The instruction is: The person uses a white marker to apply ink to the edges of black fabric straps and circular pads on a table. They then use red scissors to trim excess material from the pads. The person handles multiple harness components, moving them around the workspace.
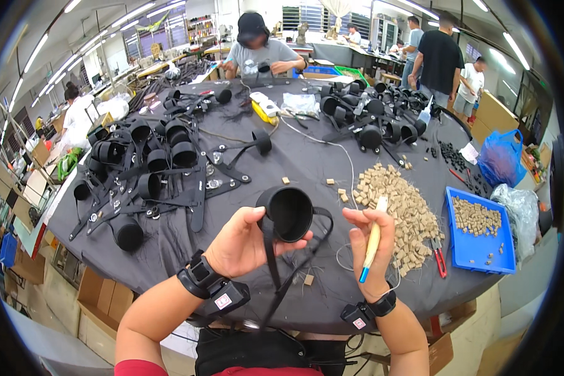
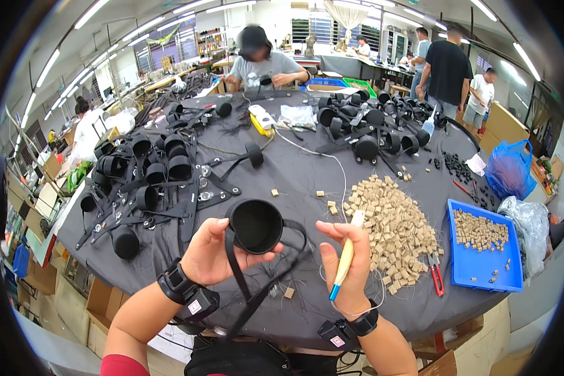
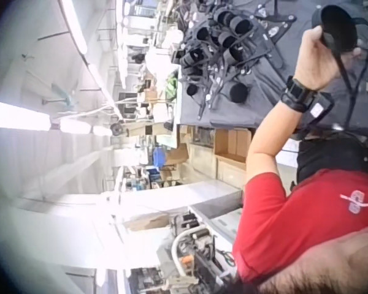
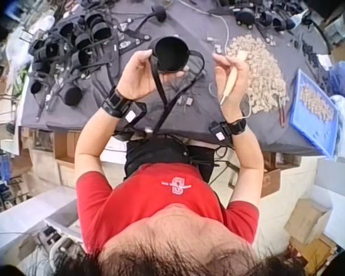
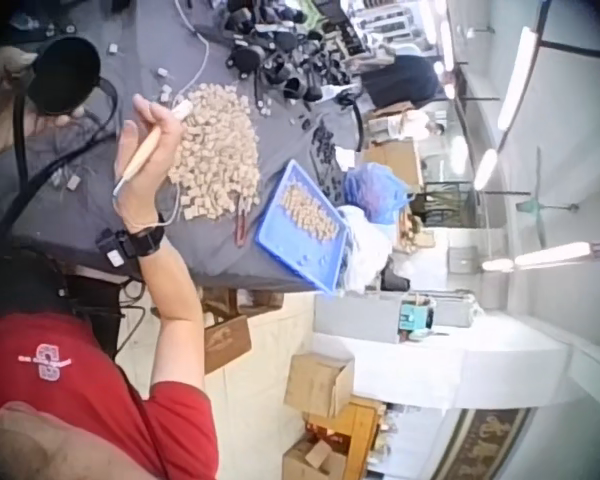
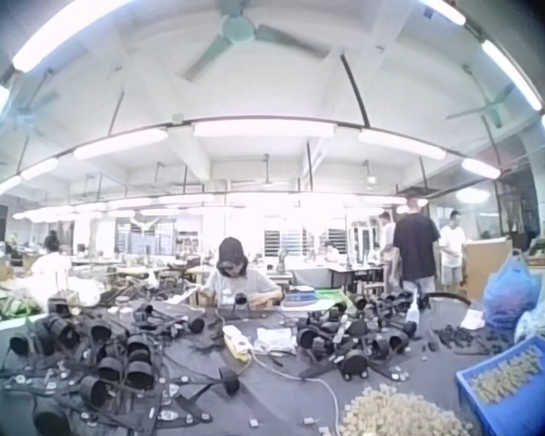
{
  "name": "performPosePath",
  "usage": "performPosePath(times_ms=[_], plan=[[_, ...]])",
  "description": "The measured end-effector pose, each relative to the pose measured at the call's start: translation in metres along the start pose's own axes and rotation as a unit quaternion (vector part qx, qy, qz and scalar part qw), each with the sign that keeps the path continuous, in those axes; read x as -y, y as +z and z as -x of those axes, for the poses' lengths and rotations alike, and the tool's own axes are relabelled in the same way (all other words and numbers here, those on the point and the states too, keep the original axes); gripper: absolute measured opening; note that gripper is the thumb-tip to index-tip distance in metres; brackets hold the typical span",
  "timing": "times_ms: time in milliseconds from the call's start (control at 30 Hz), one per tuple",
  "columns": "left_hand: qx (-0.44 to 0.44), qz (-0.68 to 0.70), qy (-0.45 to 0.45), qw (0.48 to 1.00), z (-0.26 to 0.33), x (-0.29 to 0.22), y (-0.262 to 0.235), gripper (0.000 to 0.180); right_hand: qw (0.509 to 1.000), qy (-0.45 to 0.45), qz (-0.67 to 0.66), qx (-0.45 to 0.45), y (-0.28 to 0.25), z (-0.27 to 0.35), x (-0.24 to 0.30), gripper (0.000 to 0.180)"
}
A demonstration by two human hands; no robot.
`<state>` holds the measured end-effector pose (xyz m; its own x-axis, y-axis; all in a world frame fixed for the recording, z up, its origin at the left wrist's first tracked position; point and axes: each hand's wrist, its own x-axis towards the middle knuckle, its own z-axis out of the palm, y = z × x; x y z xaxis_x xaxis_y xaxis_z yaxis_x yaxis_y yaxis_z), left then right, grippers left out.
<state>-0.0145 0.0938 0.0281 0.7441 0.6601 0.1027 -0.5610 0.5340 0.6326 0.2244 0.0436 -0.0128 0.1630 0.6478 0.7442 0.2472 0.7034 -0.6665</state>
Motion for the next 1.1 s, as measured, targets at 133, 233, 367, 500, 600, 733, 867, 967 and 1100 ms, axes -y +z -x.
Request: performPosePath(times_ms=[133, 233, 367, 500, 600, 733, 867, 967, 1100], plan=[[-0.012, 0.169, -0.062, 0.984, 0.001, 0.012, -0.015, 0.057, 0.996, -0.044, 0.068, 0.038, 0.001, 0.001, -0.001, 0.037], [-0.017, 0.156, -0.084, 0.984, 0.003, 0.021, -0.024, 0.059, 0.995, -0.047, 0.053, 0.064, 0.009, 0.003, 0.002, 0.039], [0.015, 0.175, -0.114, 0.978, 0.004, 0.024, -0.036, 0.059, 0.997, -0.021, 0.022, 0.074, 0.015, 0.011, 0.004, 0.039], [-0.070, -0.009, -0.111, 0.991, 0.006, 0.019, -0.040, 0.060, 0.998, 0.001, 0.009, 0.058, 0.018, 0.014, 0.009, 0.036], [-0.075, -0.150, -0.093, 0.981, 0.013, 0.013, -0.033, 0.058, 0.996, 0.034, 0.055, 0.067, 0.014, 0.012, 0.015, 0.029], [-0.117, -0.349, -0.201, 0.908, 0.037, 0.007, -0.026, 0.063, 0.994, 0.036, 0.066, 0.084, 0.023, 0.009, 0.011, 0.028], [-0.109, -0.412, -0.239, 0.872, 0.035, -0.002, -0.021, 0.041, 0.992, 0.037, 0.087, 0.086, 0.013, 0.010, 0.012, 0.025], [-0.119, -0.454, -0.160, 0.868, 0.024, -0.016, -0.014, 0.034, 0.992, 0.028, 0.094, 0.083, 0.011, 0.010, 0.023, 0.024], [-0.064, -0.703, -0.104, 0.701, 0.012, -0.053, -0.008, 0.041, 0.985, 0.010, 0.075, 0.158, 0.011, 0.012, 0.034, 0.026]])
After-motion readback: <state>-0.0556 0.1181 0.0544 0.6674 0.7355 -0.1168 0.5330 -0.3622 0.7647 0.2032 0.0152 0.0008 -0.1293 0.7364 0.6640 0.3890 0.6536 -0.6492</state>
